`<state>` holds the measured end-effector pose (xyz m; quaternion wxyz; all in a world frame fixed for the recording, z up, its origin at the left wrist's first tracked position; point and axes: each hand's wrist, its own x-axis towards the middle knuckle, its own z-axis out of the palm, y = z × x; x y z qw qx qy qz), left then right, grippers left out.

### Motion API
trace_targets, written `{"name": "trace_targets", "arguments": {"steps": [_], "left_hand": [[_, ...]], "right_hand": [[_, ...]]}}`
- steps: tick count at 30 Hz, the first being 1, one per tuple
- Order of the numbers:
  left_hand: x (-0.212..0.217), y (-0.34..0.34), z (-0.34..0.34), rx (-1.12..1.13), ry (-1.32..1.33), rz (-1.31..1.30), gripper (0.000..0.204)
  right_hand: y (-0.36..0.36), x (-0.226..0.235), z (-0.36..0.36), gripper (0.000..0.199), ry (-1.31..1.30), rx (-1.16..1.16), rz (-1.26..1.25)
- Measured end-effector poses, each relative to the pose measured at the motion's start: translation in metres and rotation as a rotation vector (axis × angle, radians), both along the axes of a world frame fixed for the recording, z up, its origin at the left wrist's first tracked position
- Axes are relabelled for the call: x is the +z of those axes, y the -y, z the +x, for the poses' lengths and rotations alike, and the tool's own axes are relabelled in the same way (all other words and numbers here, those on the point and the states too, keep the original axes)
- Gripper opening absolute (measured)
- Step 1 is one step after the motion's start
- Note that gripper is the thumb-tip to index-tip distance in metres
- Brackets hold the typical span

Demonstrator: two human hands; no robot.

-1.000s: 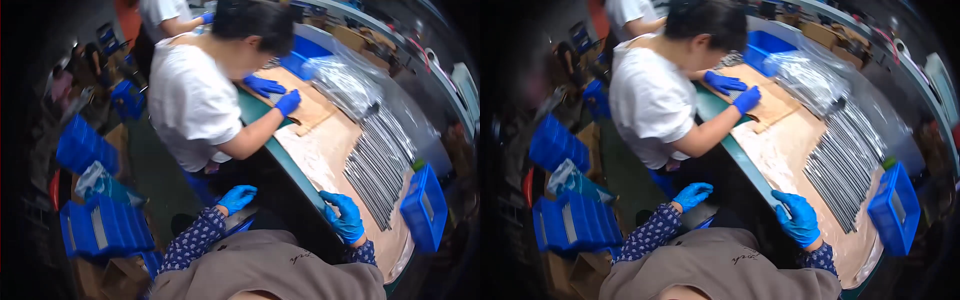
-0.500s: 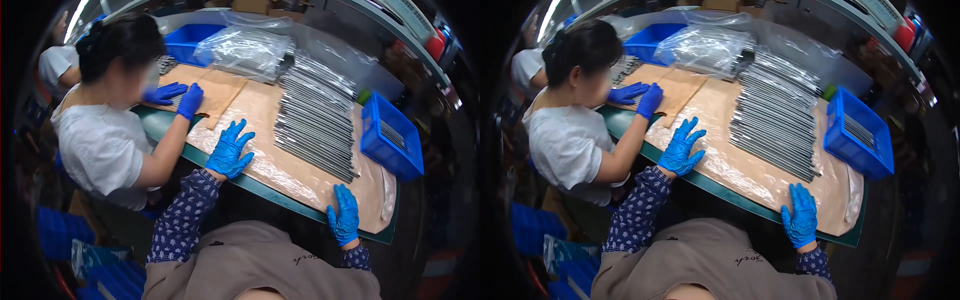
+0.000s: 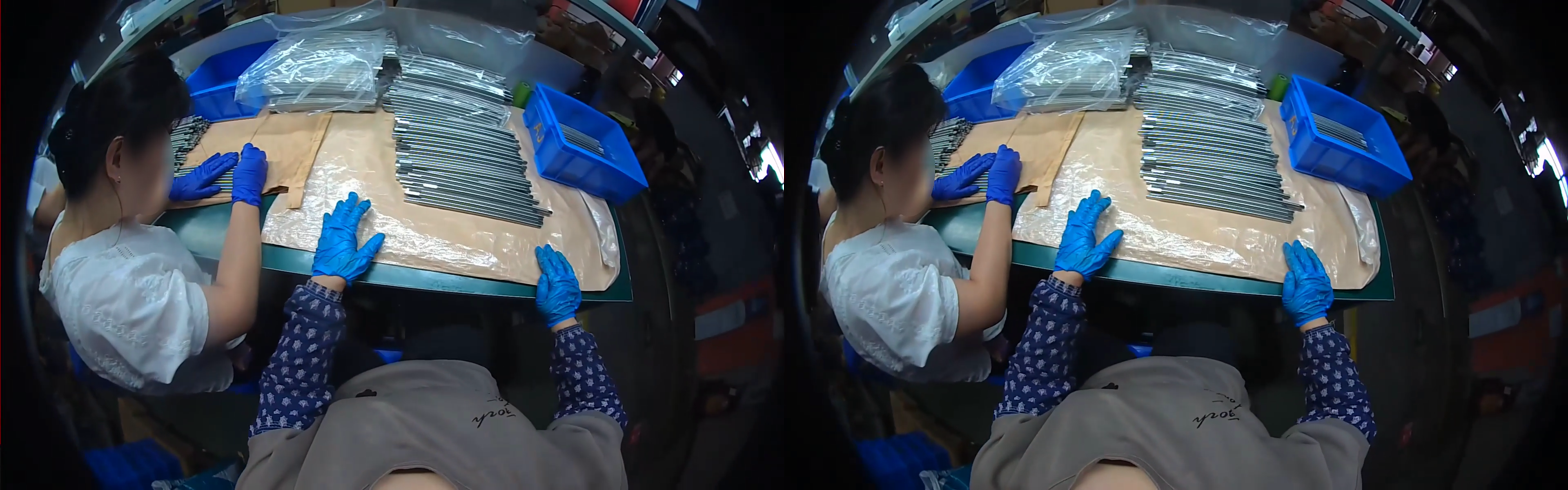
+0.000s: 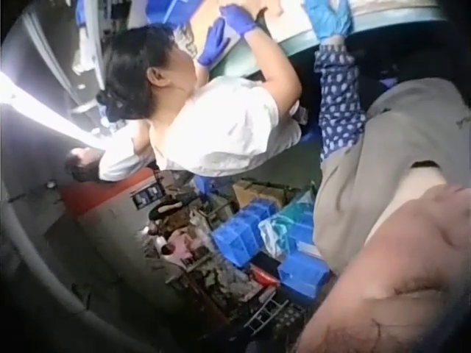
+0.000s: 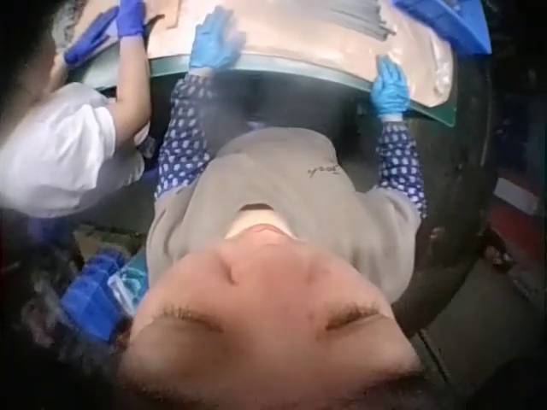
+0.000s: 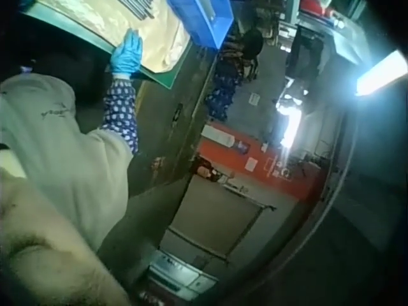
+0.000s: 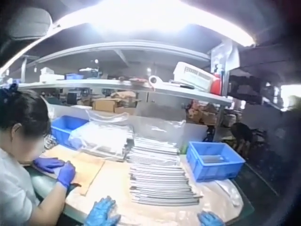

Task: Organizing and bundling thin metal rods at a manual workstation for inspection or packaging.

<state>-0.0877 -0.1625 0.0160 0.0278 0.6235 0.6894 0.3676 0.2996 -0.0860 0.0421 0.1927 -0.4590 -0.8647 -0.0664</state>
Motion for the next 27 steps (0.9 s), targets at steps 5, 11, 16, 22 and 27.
{"name": "trace_targets", "arguments": {"steps": [5,11,16,22,27], "left_hand": [[0.004,0.002,-0.004,-0.006,0.051,0.032,0.053],[0.001,0.000,-0.007,-0.073,0.352,0.111,0.045],[0.000,-0.001,-0.006,-0.102,0.451,0.066,0.047],[0.008,-0.004,0.002,-0.050,0.339,-0.032,0.047],[0.001,0.002,-0.004,-0.086,0.168,-0.046,0.046]], "right_hand": [[0.001,0.000,-0.001,0.045,0.010,0.010,-0.033],[-0.003,0.004,0.001,0.043,-0.026,0.071,-0.039],[-0.009,0.001,0.006,0.040,-0.071,0.086,-0.035],[-0.011,0.001,0.014,0.040,-0.169,0.068,-0.026],[-0.010,-0.006,0.013,0.042,-0.261,0.007,-0.011]]}}
